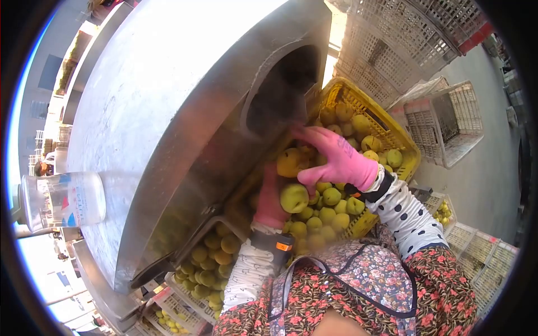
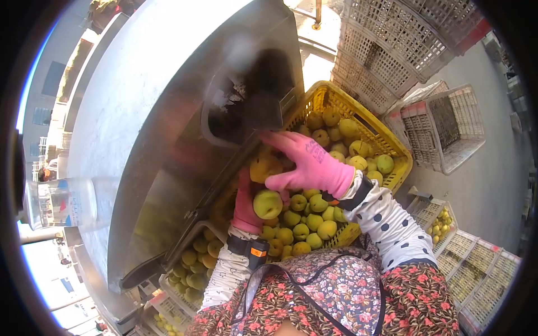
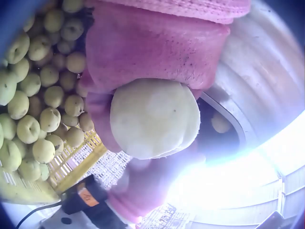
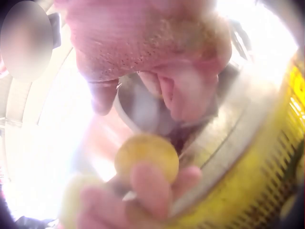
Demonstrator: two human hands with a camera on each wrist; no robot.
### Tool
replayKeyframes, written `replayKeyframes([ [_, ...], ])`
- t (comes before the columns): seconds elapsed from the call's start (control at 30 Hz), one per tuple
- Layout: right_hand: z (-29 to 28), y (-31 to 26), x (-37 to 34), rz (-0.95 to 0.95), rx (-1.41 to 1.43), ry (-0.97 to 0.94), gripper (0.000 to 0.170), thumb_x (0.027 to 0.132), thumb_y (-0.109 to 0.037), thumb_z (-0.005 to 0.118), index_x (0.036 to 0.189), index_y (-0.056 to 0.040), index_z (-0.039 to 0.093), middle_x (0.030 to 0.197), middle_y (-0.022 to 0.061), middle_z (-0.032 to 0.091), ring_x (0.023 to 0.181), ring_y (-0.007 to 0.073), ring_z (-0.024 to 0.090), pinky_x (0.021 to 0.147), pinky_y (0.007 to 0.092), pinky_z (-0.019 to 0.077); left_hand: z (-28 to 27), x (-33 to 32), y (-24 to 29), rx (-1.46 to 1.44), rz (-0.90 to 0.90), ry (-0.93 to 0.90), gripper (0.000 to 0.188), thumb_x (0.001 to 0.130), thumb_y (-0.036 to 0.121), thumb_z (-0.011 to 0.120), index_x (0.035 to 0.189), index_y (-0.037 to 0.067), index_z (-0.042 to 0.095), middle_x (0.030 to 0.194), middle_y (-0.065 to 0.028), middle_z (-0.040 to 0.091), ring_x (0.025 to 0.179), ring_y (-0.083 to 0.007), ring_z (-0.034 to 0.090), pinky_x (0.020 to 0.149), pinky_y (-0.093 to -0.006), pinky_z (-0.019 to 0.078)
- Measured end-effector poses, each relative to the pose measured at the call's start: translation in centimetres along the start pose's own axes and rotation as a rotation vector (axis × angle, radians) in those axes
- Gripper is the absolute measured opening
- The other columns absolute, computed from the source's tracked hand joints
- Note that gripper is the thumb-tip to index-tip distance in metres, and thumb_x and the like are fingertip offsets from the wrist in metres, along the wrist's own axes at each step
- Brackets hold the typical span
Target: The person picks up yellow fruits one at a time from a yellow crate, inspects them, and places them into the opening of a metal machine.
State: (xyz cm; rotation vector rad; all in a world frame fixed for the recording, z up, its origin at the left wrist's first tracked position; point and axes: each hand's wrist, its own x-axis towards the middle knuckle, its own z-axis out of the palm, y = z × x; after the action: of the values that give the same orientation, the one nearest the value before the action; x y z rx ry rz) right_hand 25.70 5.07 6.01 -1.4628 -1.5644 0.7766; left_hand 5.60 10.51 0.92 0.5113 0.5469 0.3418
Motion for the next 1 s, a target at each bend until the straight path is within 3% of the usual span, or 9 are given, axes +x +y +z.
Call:
replayKeyframes([
  [0.13,1.5,-1.2,-1.3,0.175,0.144,0.098,0.08,0.071,-0.036,0.084,0.138,-0.0033,0.055,0.12,0.0213,0.063,0.112,0.0369,0.064,0.098,0.0433,0.0513,1.3,0.6,1.1,0.062,-0.088,-0.174,0.067,0.103,0.063,0.034,0.129,0.004,0.053,0.099,-0.0115,0.068,0.073,-0.0221,0.068,0.066,-0.0339,0.0571],
  [0.23,0.9,-2.1,-1.1,0.104,-0.118,0.165,0.074,0.07,-0.034,0.085,0.133,-0.0039,0.06,0.114,0.0199,0.065,0.107,0.0367,0.065,0.095,0.0426,0.0522,4.7,0.5,1.7,0.001,-0.081,0.078,0.076,0.098,0.071,0.03,0.126,0.006,0.056,0.096,-0.0128,0.067,0.075,-0.0249,0.066,0.062,-0.0378,0.0543],
  [0.3,0.6,-2.7,-1.1,-0.021,-0.308,0.223,0.073,0.069,-0.034,0.085,0.131,-0.0041,0.061,0.112,0.0205,0.064,0.103,0.0379,0.065,0.092,0.0426,0.0534,5.8,0.1,1.9,-0.052,-0.072,0.057,0.065,0.102,0.061,0.035,0.126,0.004,0.054,0.097,-0.0119,0.066,0.073,-0.0237,0.067,0.065,-0.0359,0.0562],
  [0.4,1.6,-2.5,-1.2,0.025,0.163,0.242,0.072,0.069,-0.037,0.084,0.129,-0.0037,0.061,0.113,0.0214,0.064,0.102,0.0392,0.065,0.09,0.0438,0.0539,3.7,0.6,2.2,0.442,0.016,-0.145,0.042,0.1,0.035,0.054,0.124,0.001,0.053,0.098,-0.0131,0.065,0.075,-0.0225,0.068,0.066,-0.0342,0.057],
  [0.43,2.0,-2.5,-1.2,0.088,0.171,0.253,0.072,0.069,-0.041,0.083,0.127,-0.0035,0.062,0.114,0.0215,0.063,0.104,0.0389,0.064,0.091,0.0444,0.0537,3.4,0.8,2.0,0.276,-0.017,-0.191,0.037,0.097,0.026,0.059,0.123,0.001,0.054,0.097,-0.0126,0.065,0.076,-0.022,0.068,0.066,-0.0337,0.0568],
  [0.57,2.2,-2.3,-1.3,0.231,0.114,0.189,0.07,0.069,-0.041,0.083,0.125,-0.0029,0.063,0.111,0.0196,0.064,0.104,0.037,0.065,0.089,0.0425,0.0543,4.5,-0.1,1.1,0.759,0.214,-0.006,0.036,0.078,-0.005,0.071,0.111,-0.001,0.06,0.09,-0.009,0.068,0.078,-0.0191,0.068,0.062,-0.0316,0.0554],
  [0.63,2.6,-1.5,-1.3,0.133,0.102,0.188,0.069,0.069,-0.042,0.082,0.123,-0.0032,0.064,0.109,0.0196,0.064,0.104,0.0374,0.064,0.088,0.0429,0.0543,3.7,0.2,1.0,0.997,0.271,-0.03,0.03,0.077,-0.004,0.07,0.105,-0.002,0.061,0.086,-0.0086,0.068,0.073,-0.018,0.068,0.059,-0.0309,0.0543],
  [0.8,2.9,-1.3,-1.1,0.116,0.046,0.156,0.066,0.071,-0.042,0.08,0.122,-0.0043,0.064,0.106,0.0197,0.065,0.1,0.0381,0.065,0.088,0.0438,0.0537,5.6,-0.2,1.7,0.605,0.216,0.062,0.015,0.09,0.01,0.063,0.099,-0.001,0.061,0.077,-0.0101,0.067,0.069,-0.0181,0.067,0.055,-0.0303,0.0529],
  [1.0,1.8,-1.2,2.9,0.067,-0.337,0.498,0.067,0.072,-0.041,0.082,0.124,-0.0026,0.063,0.105,0.0205,0.063,0.098,0.0394,0.065,0.084,0.045,0.0542,3.1,0.5,0.9,0.029,-0.023,0.027,0.06,0.104,0.053,0.036,0.112,-0.001,0.058,0.087,-0.0165,0.067,0.069,-0.0254,0.066,0.06,-0.0373,0.0553],
])
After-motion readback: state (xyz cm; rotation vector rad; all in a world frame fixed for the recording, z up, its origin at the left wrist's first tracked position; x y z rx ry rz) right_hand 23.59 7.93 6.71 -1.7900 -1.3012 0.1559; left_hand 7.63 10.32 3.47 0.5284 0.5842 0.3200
